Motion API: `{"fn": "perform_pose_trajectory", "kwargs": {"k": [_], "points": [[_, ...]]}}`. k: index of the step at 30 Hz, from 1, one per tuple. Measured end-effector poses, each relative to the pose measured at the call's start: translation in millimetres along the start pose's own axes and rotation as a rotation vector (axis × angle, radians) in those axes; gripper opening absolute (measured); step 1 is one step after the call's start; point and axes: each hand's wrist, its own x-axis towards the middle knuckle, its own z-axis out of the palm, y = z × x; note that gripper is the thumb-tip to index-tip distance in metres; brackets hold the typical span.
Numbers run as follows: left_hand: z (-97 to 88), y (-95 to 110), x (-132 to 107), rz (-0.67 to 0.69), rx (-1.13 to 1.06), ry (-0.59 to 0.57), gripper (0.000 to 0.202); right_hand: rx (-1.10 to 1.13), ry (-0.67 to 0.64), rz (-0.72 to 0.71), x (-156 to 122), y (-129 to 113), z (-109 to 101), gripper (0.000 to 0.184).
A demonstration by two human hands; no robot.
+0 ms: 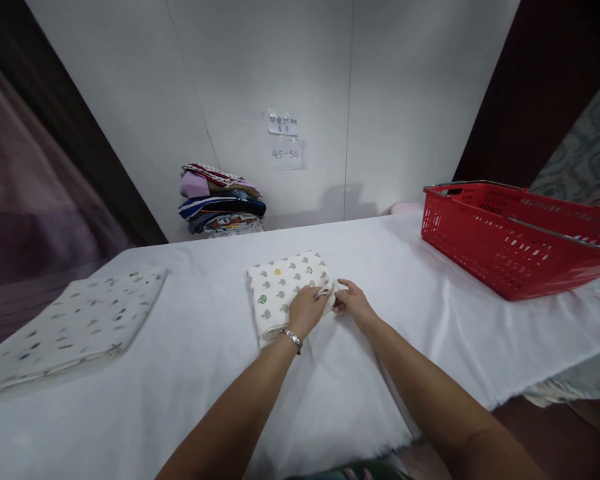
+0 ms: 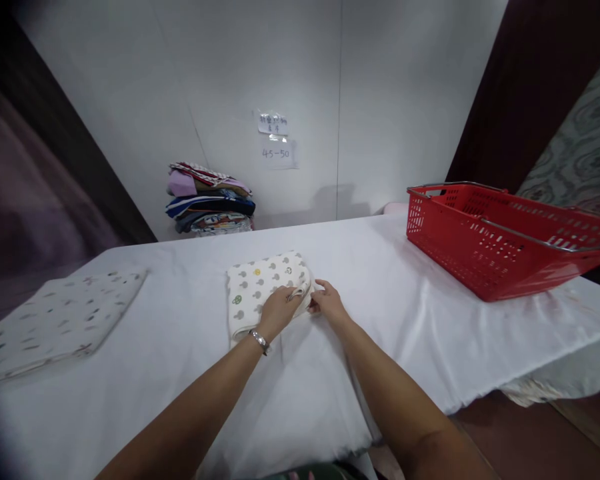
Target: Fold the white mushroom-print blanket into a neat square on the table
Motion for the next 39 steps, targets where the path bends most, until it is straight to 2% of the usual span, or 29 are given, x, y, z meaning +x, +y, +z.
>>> {"fn": "perform_pose_trajectory", "kwargs": {"k": [8,14,20,24,26,32,39], "points": [[3.6,2,-3,0.065,0.043,-0.008,0.034,0.008,-0.021,-0.024,3,6,-3,0.043],[1.5,2,2,0.012,0.054,-0.064,0.048,-0.020,-0.008,-0.010,4,7,-3,0.049],[2.6,1,4,0.011,0.074,-0.082,0.040,-0.045,0.028,-0.004,3,3,1,0.049],[0.8,1,0,0.101,0.091,0.023,0.028,-0.031,0.038,0.006,3,2,0,0.048],[-0.2,2,-2,0.164,0.140,0.061,0.030,-0.018,0.028,0.006,3,2,-1,0.049],[2.2,7,-4,0.291,0.338,-0.065,0.038,0.001,-0.012,-0.014,2,4,-7,0.054],[6.5,11,-5,0.259,0.336,-0.112,0.038,-0.063,-0.033,0.019,0,3,-9,0.058]]}}
